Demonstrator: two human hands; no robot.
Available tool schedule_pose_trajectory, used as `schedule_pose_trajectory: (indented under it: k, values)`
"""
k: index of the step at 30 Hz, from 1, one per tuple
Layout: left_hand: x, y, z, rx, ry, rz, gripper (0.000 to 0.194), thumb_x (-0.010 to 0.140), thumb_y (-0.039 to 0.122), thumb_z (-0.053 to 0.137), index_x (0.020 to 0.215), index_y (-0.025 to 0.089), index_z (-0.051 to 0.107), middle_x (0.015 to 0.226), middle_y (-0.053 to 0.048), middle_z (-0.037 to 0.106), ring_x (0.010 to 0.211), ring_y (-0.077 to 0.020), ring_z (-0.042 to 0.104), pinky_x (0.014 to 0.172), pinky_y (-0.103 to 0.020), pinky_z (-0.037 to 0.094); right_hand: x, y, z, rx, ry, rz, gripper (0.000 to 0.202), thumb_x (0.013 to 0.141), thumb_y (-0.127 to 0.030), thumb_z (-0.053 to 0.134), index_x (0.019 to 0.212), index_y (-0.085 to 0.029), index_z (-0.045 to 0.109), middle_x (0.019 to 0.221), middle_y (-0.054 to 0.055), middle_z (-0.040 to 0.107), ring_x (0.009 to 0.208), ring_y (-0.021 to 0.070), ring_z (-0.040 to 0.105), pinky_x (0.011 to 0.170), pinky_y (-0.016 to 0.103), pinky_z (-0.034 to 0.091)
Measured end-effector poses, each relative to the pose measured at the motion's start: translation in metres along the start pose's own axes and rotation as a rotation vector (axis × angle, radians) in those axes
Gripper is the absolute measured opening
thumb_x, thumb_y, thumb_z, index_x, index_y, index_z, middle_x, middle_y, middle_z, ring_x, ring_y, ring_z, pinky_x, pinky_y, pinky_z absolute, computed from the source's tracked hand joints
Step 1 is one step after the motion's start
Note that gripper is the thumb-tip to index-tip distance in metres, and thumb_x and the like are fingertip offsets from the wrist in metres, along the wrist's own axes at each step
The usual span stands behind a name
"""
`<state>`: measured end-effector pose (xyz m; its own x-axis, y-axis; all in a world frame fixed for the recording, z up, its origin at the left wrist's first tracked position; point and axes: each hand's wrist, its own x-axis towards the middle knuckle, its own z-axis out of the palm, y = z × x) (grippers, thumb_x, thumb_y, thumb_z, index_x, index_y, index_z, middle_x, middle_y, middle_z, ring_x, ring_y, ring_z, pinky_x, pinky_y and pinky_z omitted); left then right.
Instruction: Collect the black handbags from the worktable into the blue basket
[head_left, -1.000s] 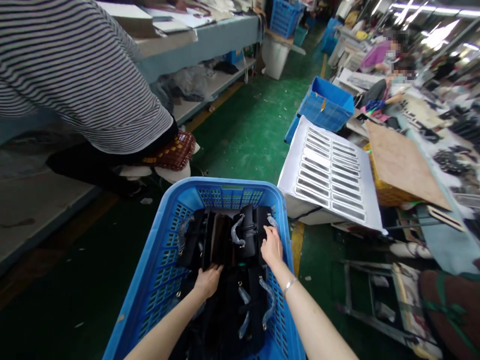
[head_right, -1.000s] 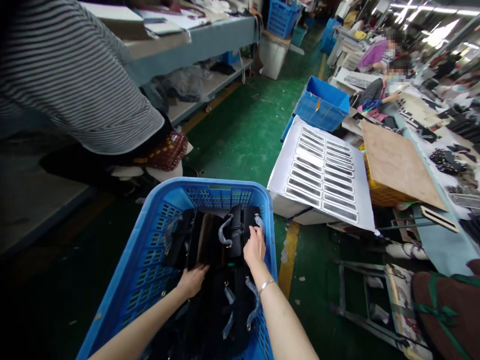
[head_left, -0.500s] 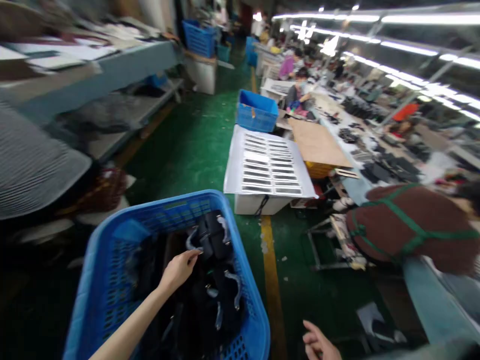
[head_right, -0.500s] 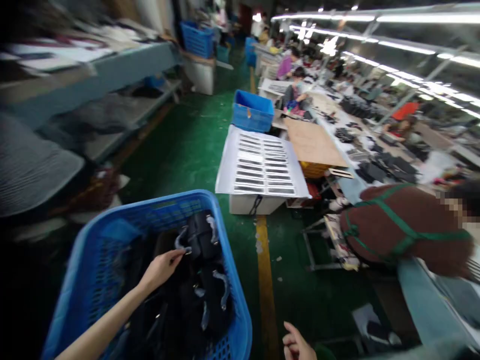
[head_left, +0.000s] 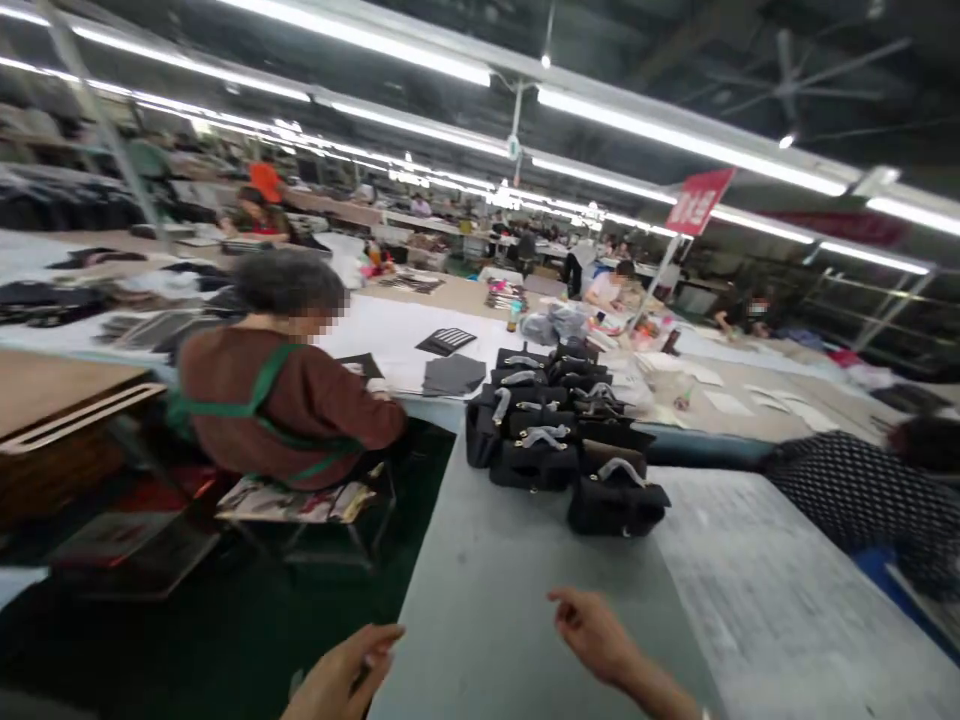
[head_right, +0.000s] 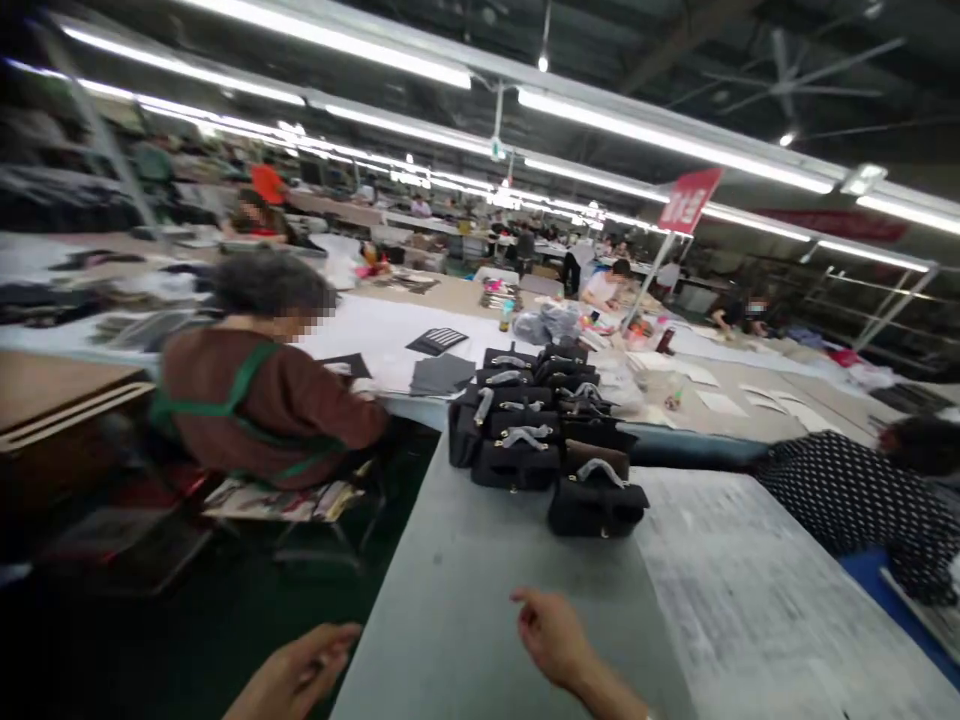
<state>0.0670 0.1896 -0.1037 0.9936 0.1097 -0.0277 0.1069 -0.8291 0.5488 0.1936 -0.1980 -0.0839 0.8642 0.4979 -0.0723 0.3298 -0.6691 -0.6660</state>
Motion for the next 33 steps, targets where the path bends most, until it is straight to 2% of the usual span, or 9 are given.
schedule_pose_trajectory:
  k: [3,6,9,12,17,21,24,29,33]
  values:
    - [0.146,0.092,0.043,0.125,-0.085,0.131,0.037,0.092,0.04,0.046,0.122,0.036,0.068,0.118,-0.002,0.07,0.11,-0.0231,0.066,0.097,-0.035,0.054,0.048,0.09,-0.093,-0.072,0.183,0.04,0.041,0.088,-0.016,0.044,0.125,-0.021,0.063,0.11,0.007,0.07,0.102,0.0203,0.065,0.097,0.037,0.051]
    - [0.271,0.159,0.09,0.253,-0.114,0.25,0.043,0.092,0.027,0.051,0.134,0.026,0.059,0.135,-0.008,0.059,0.122,-0.0261,0.057,0.104,-0.042,0.047,0.087,0.168,-0.157,-0.198,0.325,0.073,0.051,0.088,-0.009,0.04,0.137,-0.02,0.054,0.132,0.012,0.058,0.123,0.0249,0.053,0.109,0.045,0.042]
    - [0.374,0.208,0.134,0.361,-0.082,0.341,0.058,0.09,0.016,0.054,0.147,0.021,0.043,0.154,-0.012,0.039,0.14,-0.0328,0.036,0.111,-0.054,0.036,0.125,0.23,-0.189,-0.322,0.369,0.072,0.059,0.088,-0.006,0.04,0.144,-0.022,0.046,0.141,0.013,0.051,0.133,0.0275,0.044,0.116,0.053,0.033]
    - [0.453,0.236,0.164,0.438,-0.07,0.423,0.068,0.089,0.01,0.055,0.152,0.023,0.034,0.158,-0.012,0.03,0.146,-0.035,0.023,0.114,-0.06,0.028,0.164,0.272,-0.204,-0.403,0.309,0.015,0.062,0.087,-0.005,0.04,0.145,-0.025,0.047,0.142,0.012,0.052,0.134,0.0269,0.045,0.119,0.055,0.026]
    - [0.525,0.244,0.167,0.531,-0.115,0.488,0.069,0.084,0.01,0.06,0.148,0.024,0.041,0.151,-0.012,0.041,0.141,-0.0371,0.031,0.11,-0.059,0.034,0.215,0.297,-0.221,-0.45,0.147,-0.157,0.082,0.07,-0.006,0.054,0.148,-0.026,0.042,0.144,0.01,0.052,0.134,0.0279,0.045,0.124,0.054,0.016]
    - [0.554,0.243,0.148,0.563,-0.136,0.511,0.071,0.082,0.015,0.061,0.149,0.029,0.041,0.157,-0.007,0.034,0.136,-0.0337,0.039,0.104,-0.049,0.043,0.231,0.304,-0.232,-0.508,-0.021,-0.234,0.104,0.052,-0.01,0.057,0.152,-0.021,0.032,0.148,0.013,0.047,0.139,0.0321,0.039,0.124,0.058,0.0]
    - [0.589,0.242,0.135,0.567,-0.101,0.459,0.087,0.078,0.022,0.066,0.155,0.03,0.027,0.162,-0.006,0.024,0.141,-0.0331,0.033,0.109,-0.047,0.038,0.242,0.312,-0.24,-0.512,-0.07,-0.274,0.11,0.047,-0.007,0.055,0.153,-0.025,0.029,0.153,0.009,0.042,0.141,0.0324,0.036,0.122,0.059,-0.007]
    - [0.678,0.229,0.129,0.566,-0.117,0.27,0.127,0.065,0.05,0.078,0.159,0.018,-0.002,0.165,-0.017,-0.003,0.15,-0.0407,0.006,0.116,-0.058,0.021,0.285,0.331,-0.269,-0.503,0.057,-0.337,0.065,0.074,0.001,0.043,0.132,-0.028,0.056,0.126,0.003,0.064,0.121,0.0187,0.054,0.125,0.047,0.01]
    - [0.739,0.22,0.136,0.58,-0.295,0.166,0.152,0.04,0.061,0.088,0.159,0.024,0.003,0.164,-0.02,-0.004,0.148,-0.0481,0.003,0.114,-0.067,0.013,0.338,0.343,-0.297,-0.566,0.187,-0.251,0.059,0.068,-0.001,0.051,0.121,-0.023,0.063,0.141,0.009,0.051,0.137,0.0254,0.04,0.122,0.046,0.023]
